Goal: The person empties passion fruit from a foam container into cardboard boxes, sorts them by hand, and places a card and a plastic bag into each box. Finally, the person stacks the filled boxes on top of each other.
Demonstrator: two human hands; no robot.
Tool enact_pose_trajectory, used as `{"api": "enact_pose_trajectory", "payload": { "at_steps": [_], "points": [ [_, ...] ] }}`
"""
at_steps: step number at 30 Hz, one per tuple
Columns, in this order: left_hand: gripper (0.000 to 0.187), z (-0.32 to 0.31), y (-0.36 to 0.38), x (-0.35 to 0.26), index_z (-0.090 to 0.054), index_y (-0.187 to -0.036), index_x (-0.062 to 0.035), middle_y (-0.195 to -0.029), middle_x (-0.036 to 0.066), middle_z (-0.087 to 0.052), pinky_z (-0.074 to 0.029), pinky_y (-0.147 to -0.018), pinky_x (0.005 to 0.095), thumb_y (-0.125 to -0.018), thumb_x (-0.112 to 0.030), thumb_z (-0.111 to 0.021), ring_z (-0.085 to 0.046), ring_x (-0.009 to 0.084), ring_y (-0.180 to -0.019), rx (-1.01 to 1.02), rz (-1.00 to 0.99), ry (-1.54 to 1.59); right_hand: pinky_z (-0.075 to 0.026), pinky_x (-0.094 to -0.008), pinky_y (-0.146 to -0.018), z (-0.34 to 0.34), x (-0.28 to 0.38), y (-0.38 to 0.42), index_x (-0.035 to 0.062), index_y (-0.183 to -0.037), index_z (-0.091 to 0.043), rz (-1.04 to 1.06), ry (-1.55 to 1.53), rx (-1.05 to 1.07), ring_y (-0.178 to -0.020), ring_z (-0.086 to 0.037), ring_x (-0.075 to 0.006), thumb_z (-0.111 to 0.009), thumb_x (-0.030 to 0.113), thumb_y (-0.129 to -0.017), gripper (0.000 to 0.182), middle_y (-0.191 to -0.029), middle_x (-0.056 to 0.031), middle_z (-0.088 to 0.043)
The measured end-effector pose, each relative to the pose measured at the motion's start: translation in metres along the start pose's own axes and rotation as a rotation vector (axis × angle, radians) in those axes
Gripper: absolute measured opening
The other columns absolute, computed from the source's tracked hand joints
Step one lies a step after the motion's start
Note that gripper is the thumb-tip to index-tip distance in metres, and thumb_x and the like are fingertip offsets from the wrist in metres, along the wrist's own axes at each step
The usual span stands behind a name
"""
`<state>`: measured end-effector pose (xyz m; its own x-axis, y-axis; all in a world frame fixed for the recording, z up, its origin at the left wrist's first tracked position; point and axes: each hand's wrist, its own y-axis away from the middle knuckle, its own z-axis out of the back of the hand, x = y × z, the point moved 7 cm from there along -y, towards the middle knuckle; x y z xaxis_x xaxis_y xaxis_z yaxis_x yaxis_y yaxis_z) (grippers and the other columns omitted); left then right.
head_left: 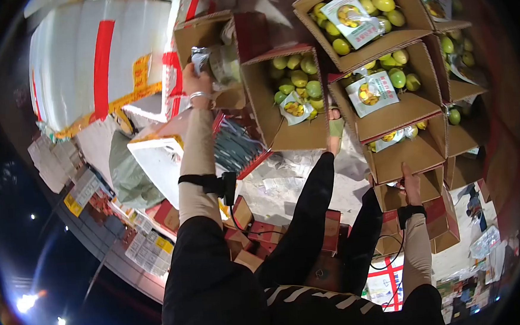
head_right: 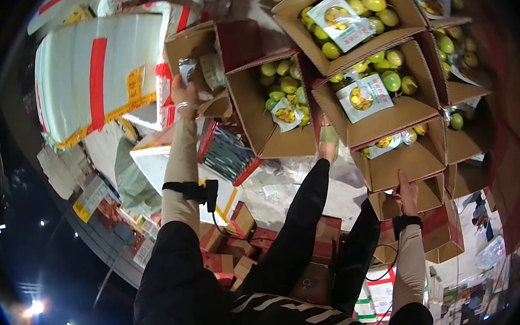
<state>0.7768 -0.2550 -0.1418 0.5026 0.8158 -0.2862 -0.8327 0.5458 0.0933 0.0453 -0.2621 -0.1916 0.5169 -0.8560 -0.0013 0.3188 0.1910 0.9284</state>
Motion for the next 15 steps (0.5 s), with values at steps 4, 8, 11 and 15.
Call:
{"api": "enact_pose_trajectory", "payload": {
  "at_steps": [4, 8, 11, 15],
  "points": [
    [0.046, -0.008, 0.012, 0.009, -0.048, -0.125, -0.0086, -0.120, 0.021, -0.049, -0.044, -0.088, 0.0451, -0.084, -0.025, -0.060, -0.052, 0.0410, -0.104, -0.053, -0.120, -0.113, -0.031, -0.0225, -0.035, -0.001, -0.001, -0.002, 0.0093, -0.078, -0.058, -0.038, 0.000, 0.028, -0.046, -0.053, -0.0083, -0.061, 0.053, -0.081, 0.044, -0.056, 0.0001, -0.054],
    [0.047, 0.000, 0.025, 0.007, -0.046, -0.126, -0.0088, -0.118, 0.021, -0.052, -0.045, -0.086, 0.0457, -0.087, -0.032, -0.055, -0.053, 0.0390, -0.104, -0.062, -0.052, -0.264, -0.034, -0.0220, -0.038, 0.001, 0.006, 0.007, 0.0103, -0.081, -0.059, -0.014, 0.047, 0.008, -0.047, -0.052, -0.0084, -0.059, 0.052, -0.082, 0.042, -0.056, 0.0009, -0.054],
    [0.045, 0.017, 0.028, -0.002, -0.048, -0.124, -0.0080, -0.113, 0.021, -0.056, -0.046, -0.082, 0.0462, -0.087, -0.032, -0.056, -0.056, 0.0374, -0.100, 0.010, 0.142, -0.239, -0.035, -0.0215, -0.039, 0.001, 0.007, 0.008, 0.0101, -0.083, -0.058, -0.043, 0.076, 0.031, -0.048, -0.053, -0.0082, -0.059, 0.053, -0.082, 0.043, -0.056, 0.0014, -0.055],
    [0.043, 0.048, 0.086, -0.109, -0.048, -0.122, -0.0063, -0.110, 0.022, -0.058, -0.047, -0.077, 0.0454, -0.088, -0.032, -0.056, -0.058, 0.0389, -0.095, -0.019, -0.109, 0.093, -0.035, -0.0222, -0.040, -0.001, 0.017, 0.017, 0.0100, -0.082, -0.059, 0.010, 0.052, -0.023, -0.047, -0.052, -0.0081, -0.060, 0.054, -0.080, 0.044, -0.057, 0.0013, -0.054]
  ]
}}
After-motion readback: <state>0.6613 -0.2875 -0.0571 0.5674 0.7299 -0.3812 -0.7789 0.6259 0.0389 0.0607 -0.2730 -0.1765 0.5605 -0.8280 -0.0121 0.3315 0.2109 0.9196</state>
